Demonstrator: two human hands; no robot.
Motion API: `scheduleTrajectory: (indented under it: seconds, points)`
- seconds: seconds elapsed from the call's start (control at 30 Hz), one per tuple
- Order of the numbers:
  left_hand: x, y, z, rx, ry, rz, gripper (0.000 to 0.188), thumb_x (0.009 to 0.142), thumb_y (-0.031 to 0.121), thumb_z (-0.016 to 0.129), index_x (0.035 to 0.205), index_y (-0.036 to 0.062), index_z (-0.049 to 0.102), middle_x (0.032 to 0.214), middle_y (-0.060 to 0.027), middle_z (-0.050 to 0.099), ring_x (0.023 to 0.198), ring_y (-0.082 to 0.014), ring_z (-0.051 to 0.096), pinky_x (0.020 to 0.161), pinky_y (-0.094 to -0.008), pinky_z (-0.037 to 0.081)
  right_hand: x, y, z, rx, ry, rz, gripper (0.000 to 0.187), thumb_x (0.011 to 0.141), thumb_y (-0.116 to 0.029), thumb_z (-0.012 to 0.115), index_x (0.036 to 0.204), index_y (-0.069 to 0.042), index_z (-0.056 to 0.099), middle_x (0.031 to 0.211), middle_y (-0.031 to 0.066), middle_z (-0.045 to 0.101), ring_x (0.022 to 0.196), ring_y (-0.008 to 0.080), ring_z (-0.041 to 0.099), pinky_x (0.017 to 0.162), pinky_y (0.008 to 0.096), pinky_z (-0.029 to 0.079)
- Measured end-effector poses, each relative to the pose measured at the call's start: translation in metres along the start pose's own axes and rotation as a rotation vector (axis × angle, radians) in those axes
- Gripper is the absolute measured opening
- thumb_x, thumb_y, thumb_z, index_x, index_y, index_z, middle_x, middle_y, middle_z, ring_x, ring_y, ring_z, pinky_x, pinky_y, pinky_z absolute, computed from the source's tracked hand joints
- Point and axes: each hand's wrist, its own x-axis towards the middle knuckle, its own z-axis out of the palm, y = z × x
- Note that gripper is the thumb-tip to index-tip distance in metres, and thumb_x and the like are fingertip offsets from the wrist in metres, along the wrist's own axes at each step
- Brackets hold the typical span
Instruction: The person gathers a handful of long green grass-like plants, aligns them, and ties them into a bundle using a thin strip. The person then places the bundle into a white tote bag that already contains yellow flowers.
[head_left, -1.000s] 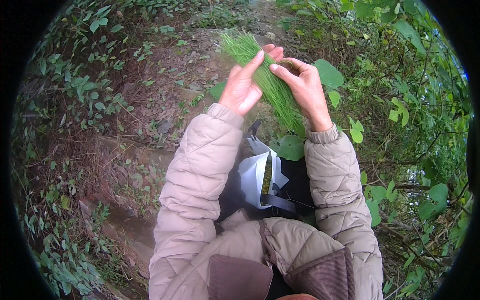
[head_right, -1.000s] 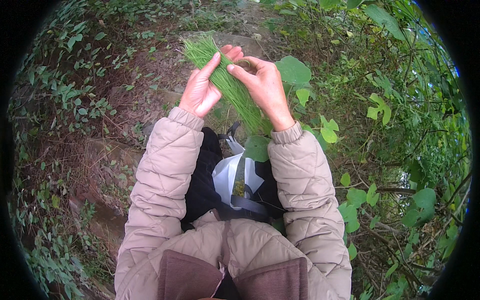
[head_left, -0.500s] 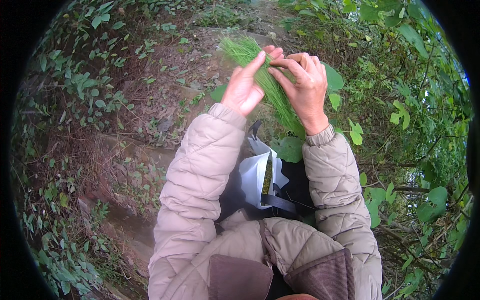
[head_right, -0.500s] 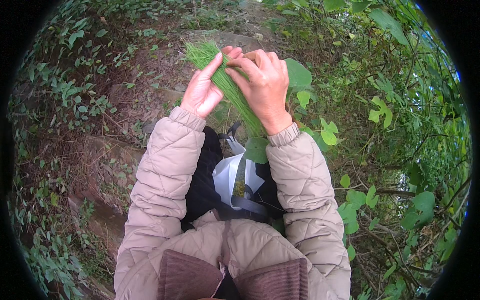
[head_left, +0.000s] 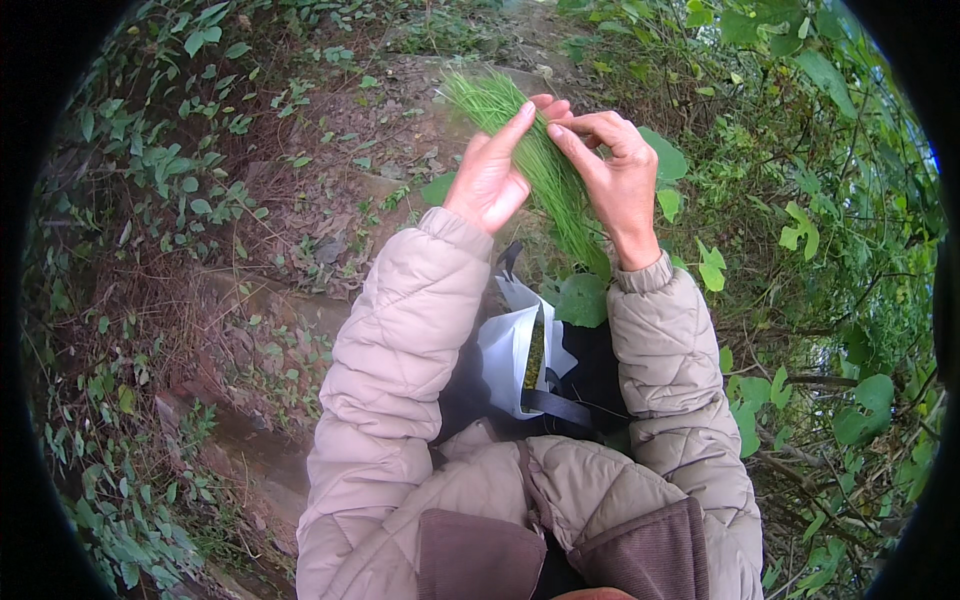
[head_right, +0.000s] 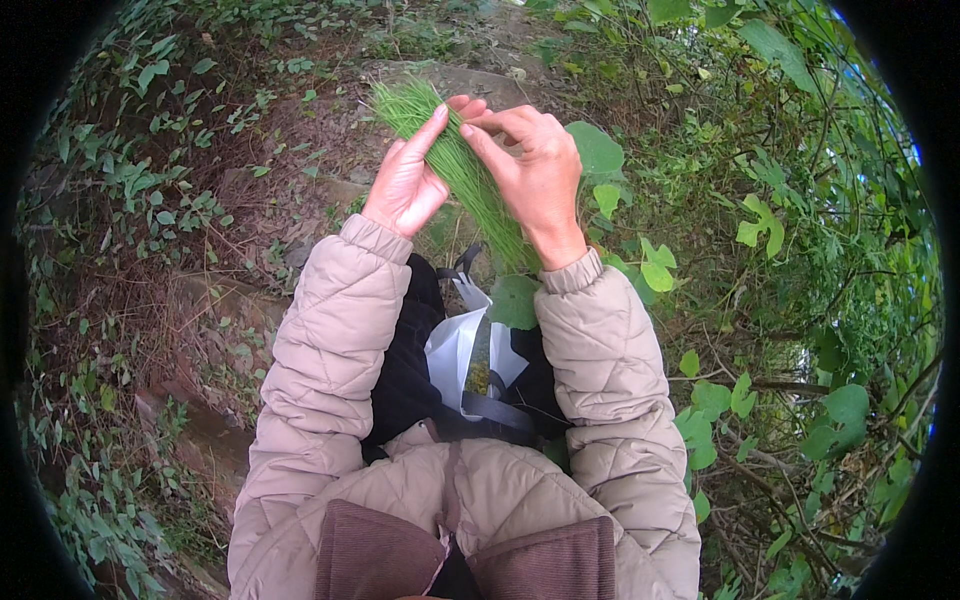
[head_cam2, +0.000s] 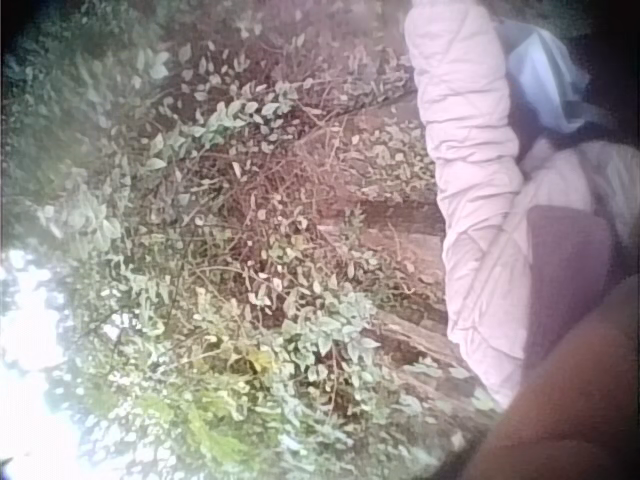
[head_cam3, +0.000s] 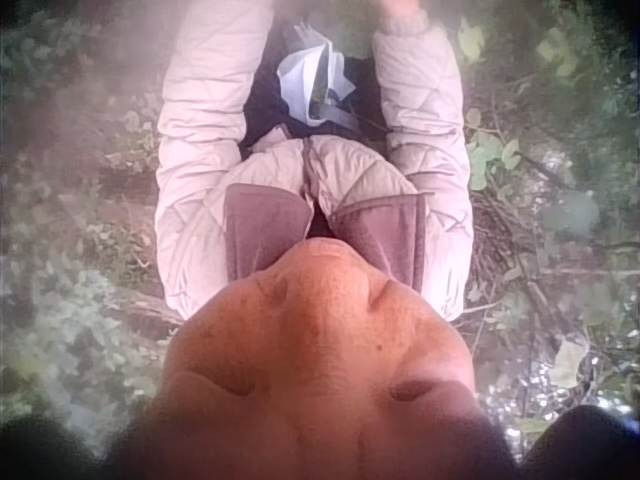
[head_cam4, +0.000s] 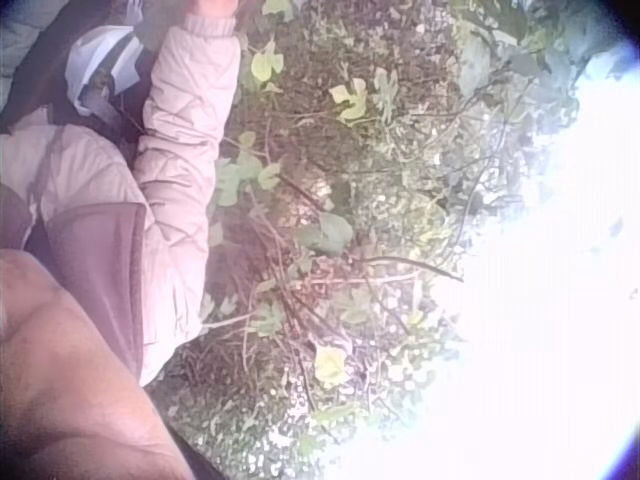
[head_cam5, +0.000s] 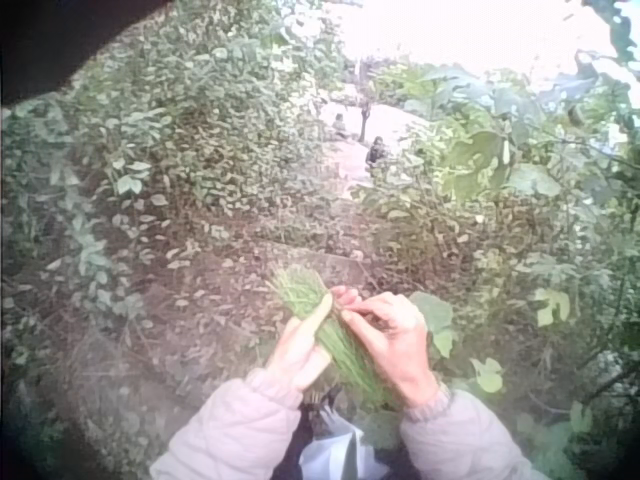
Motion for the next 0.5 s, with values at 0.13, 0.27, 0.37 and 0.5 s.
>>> scheduleTrajectory:
  seconds: [0.13,0.27,0.37,0.5]
  points:
    - [-0.0008,0.0014,0.0006,0.01,0.033,-0.014,0.03,0.094,0.02,0.055,0.116,0.001,0.053,0.113,-0.0111,0.06,0.103,-0.0189,0.059,0.089,-0.0333,0.051,0.001,0.002,0.0005,0.177,0.009,0.131,0.015,0.078,-0.019,0.072,0.088,-0.008,0.073,0.073,0.0041,0.063,0.059,0.0102,0.055,0.054,0.0244,0.043]
    - [-0.0026,0.0024,0.0031,-0.036,0.027,-0.041,0.029,0.09,0.017,0.062,0.113,0.0017,0.054,0.105,-0.0098,0.062,0.096,-0.0192,0.061,0.082,-0.0348,0.053,0.0027,0.0029,0.0007,0.393,-0.008,0.252,0.015,0.08,-0.018,0.071,0.088,-0.005,0.072,0.074,0.0033,0.062,0.059,0.0076,0.055,0.054,0.0221,0.042]
    - [-0.0048,0.0022,0.0037,0.134,-0.019,-0.043,0.026,0.089,0.014,0.062,0.112,0.0033,0.056,0.107,-0.0074,0.062,0.098,-0.0165,0.062,0.085,-0.0323,0.053,0.0026,0.0014,-0.0019,0.329,-0.012,0.256,0.015,0.082,-0.017,0.07,0.088,-0.003,0.072,0.075,0.003,0.062,0.059,0.007,0.056,0.053,0.0214,0.042]
    - [-0.0036,0.0013,0.0024,0.165,-0.008,-0.054,0.029,0.084,0.005,0.065,0.112,0.0032,0.056,0.105,-0.0075,0.061,0.096,-0.0184,0.062,0.083,-0.0361,0.054,0.0035,0.0006,-0.0038,0.394,0.022,0.275,0.017,0.082,-0.017,0.069,0.089,-0.002,0.07,0.077,0.0029,0.061,0.059,0.0067,0.055,0.052,0.0214,0.041]
